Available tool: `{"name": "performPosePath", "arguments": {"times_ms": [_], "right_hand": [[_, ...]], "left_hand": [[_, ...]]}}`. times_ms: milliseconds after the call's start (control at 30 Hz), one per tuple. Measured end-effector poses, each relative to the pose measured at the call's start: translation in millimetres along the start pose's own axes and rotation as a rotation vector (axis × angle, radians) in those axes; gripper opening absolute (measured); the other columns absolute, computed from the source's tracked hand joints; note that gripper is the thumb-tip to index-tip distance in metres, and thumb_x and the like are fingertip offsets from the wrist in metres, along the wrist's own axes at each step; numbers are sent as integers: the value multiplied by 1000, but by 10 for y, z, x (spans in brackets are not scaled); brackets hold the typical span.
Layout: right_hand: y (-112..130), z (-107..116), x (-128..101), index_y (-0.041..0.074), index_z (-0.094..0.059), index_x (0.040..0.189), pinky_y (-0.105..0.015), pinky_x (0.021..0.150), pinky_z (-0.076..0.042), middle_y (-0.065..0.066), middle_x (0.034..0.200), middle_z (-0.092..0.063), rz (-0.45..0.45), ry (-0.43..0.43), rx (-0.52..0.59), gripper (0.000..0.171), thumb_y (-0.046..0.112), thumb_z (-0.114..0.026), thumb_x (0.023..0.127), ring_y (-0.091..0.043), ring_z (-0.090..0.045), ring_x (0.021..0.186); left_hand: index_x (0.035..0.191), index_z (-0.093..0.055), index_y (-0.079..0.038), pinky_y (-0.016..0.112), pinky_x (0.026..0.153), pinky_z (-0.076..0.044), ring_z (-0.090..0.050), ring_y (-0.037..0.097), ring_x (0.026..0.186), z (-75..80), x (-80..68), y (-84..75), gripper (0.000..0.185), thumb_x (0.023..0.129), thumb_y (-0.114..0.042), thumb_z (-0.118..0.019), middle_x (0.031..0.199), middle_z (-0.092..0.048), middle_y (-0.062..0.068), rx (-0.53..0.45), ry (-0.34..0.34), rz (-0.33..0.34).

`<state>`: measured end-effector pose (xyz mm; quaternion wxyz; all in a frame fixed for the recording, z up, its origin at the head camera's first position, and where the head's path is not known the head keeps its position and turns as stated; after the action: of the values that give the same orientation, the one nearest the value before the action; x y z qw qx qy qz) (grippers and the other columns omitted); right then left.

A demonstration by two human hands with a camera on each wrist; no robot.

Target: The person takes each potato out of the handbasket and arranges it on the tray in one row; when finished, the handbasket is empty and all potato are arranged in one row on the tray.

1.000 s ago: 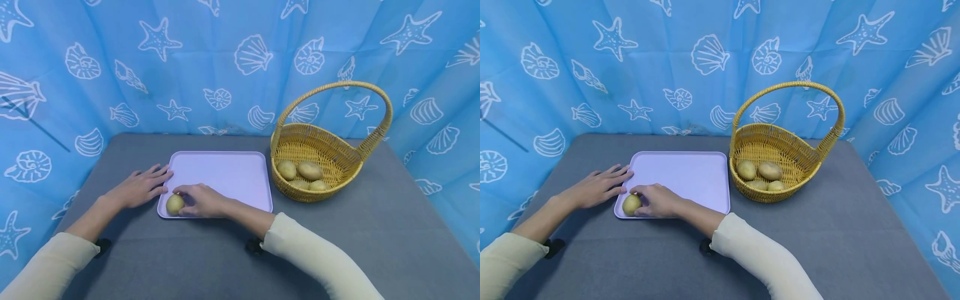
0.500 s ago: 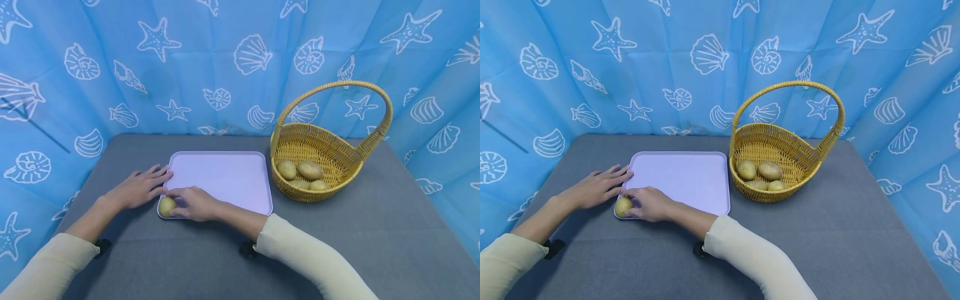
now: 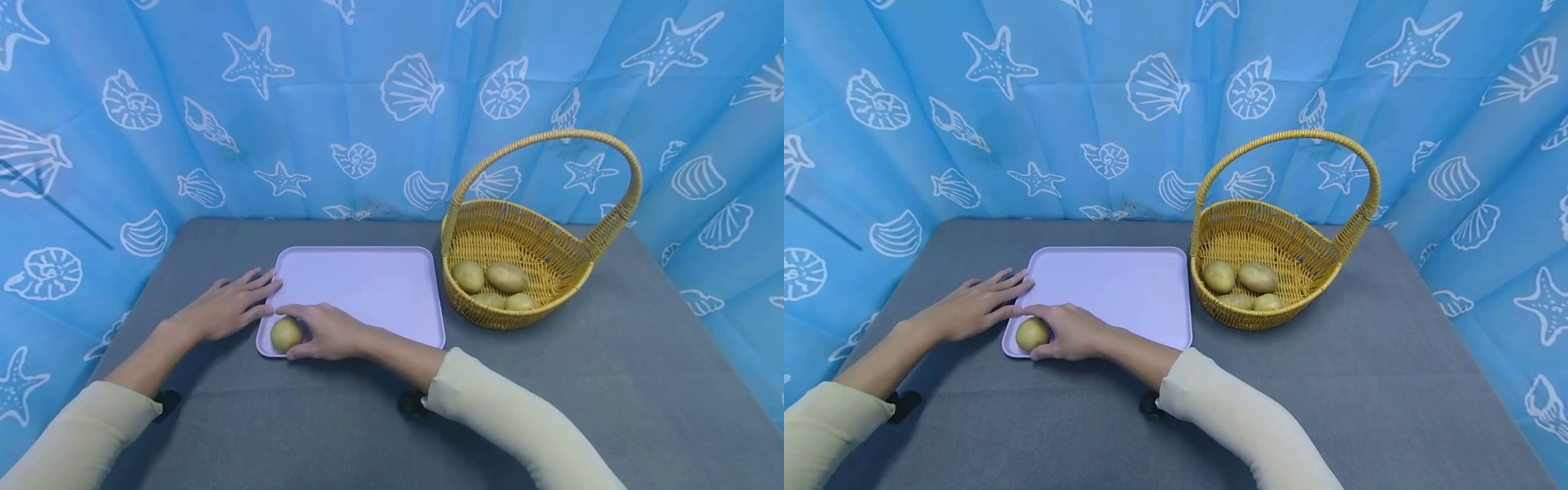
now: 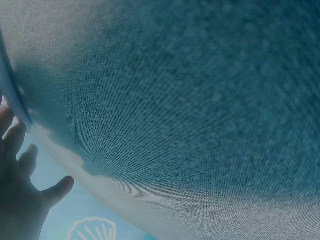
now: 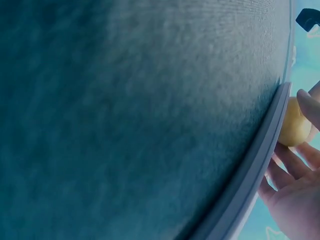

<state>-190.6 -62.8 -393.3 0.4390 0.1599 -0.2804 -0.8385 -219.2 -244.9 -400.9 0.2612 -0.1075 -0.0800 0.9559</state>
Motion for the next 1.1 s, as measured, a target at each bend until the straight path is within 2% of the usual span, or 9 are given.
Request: {"name": "performPosePath", "arguments": {"times_ms": [233,433,567,700,933,1100], "right_hand": [[-63,60,-94,10,-42,151,-27,113,-34,-4,148,-52,3,6,4,71,32,-75,91,-11,-45,137],[-38,276,-358,11,-47,148,-31,115,-33,0,150,-50,15,74,26,66,31,-74,92,-11,-41,140],[-57,554,-655,12,-50,146,-33,114,-35,1,149,-51,20,110,24,63,28,-75,91,-9,-42,139],[-143,913,-1013,14,-53,144,-36,111,-39,2,146,-54,13,93,4,63,30,-78,88,-10,-46,135],[-471,1528,-1592,10,-54,142,-50,109,-41,-7,142,-57,-140,80,20,66,34,-79,86,-21,-52,131],[-828,1891,-1903,2,-46,146,-56,112,-35,-16,148,-49,-255,111,112,70,25,-78,88,-34,-45,138]], "left_hand": [[156,-35,-15,77,107,-16,-17,47,147,-7,7,6,61,105,-47,-42,162,-25,15,0,12,6],[156,-34,-15,77,107,-14,-17,47,147,-15,-1,14,62,105,-48,-43,162,-25,15,-9,20,26],[156,-33,-15,77,108,-13,-16,47,147,-18,7,19,64,104,-51,-43,162,-24,14,-5,19,35],[156,-33,-16,76,108,-13,-16,46,148,-20,18,18,64,104,-51,-42,163,-24,14,-3,15,28],[156,-33,-15,77,107,-14,-16,47,148,-9,9,6,63,104,-50,-42,162,-25,14,-5,17,29],[156,-33,-15,77,107,-14,-17,46,148,-5,20,-6,64,104,-50,-43,162,-25,15,5,16,31]]}}
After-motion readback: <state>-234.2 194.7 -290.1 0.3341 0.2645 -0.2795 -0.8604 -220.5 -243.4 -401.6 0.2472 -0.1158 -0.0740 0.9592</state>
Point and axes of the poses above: each hand's wrist, its own x-axis towards the middle knuckle, its own z-axis out of the back of the hand, y = z × x, the point moved 5 cm from there along x, towards the middle knuckle
